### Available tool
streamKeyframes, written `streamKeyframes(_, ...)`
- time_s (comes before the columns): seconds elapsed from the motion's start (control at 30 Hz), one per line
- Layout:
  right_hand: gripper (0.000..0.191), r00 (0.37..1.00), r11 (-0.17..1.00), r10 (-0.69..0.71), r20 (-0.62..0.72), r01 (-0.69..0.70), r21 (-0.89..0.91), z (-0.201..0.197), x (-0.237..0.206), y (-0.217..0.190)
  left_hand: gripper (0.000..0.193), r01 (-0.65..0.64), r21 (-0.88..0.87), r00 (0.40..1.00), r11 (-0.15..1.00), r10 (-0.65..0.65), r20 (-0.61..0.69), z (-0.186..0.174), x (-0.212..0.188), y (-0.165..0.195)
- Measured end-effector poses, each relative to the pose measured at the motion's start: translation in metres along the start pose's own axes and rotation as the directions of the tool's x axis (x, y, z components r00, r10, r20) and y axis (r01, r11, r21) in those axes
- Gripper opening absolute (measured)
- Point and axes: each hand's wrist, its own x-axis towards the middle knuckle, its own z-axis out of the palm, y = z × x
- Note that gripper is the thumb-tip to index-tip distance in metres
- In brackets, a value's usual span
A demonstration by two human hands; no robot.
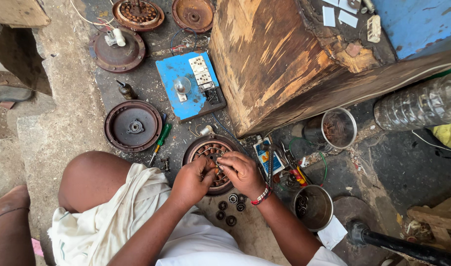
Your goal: The person sits on the ground repairing a ceiling fan motor. They hold the motor stator, fit bearings into the rotor assembly by hand, press components into place, and use a screwdriver on the wiring area of the motor.
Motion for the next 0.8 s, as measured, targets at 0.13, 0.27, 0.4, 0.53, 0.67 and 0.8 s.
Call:
streamKeyframes(0.13, 0.022, 1.0, 1.0, -0.002, 0.008, 0.002, 0.01, -0.001, 0.0, 0.0, 0.014, 0.16, -0.095, 0.986, 0.983, -0.163, -0.029, 0.009, -0.002, -0.001)
streamKeyframes(0.27, 0.022, 1.0, 1.0, -0.004, 0.001, 0.004, 0.001, 0.0, 0.0, 0.0, 0.013, 0.14, -0.032, 0.985, 0.99, -0.143, -0.097, 0.015, -0.004, 0.0)
streamKeyframes(0.4, 0.021, 1.0, 1.0, 0.005, 0.0, -0.005, 0.014, 0.001, 0.0, 0.0, 0.012, -0.118, 0.286, 0.968, 0.951, 0.175, -0.181, 0.014, -0.006, 0.004)
streamKeyframes(0.53, 0.021, 1.0, 1.0, 0.016, -0.015, -0.016, 0.014, 0.002, -0.001, 0.001, 0.011, -0.206, 0.397, 0.956, 0.894, 0.27, -0.113, 0.009, -0.008, 0.008)
streamKeyframes(0.67, 0.022, 1.0, 0.999, 0.026, -0.017, -0.026, 0.019, 0.003, -0.002, 0.002, 0.011, -0.262, 0.409, 0.941, 0.874, 0.326, -0.094, 0.008, -0.009, 0.009)
streamKeyframes(0.8, 0.022, 0.999, 0.999, 0.043, -0.019, -0.042, 0.021, 0.004, -0.003, 0.003, 0.011, -0.184, 0.319, 0.953, 0.93, 0.249, -0.175, 0.015, -0.013, 0.008)
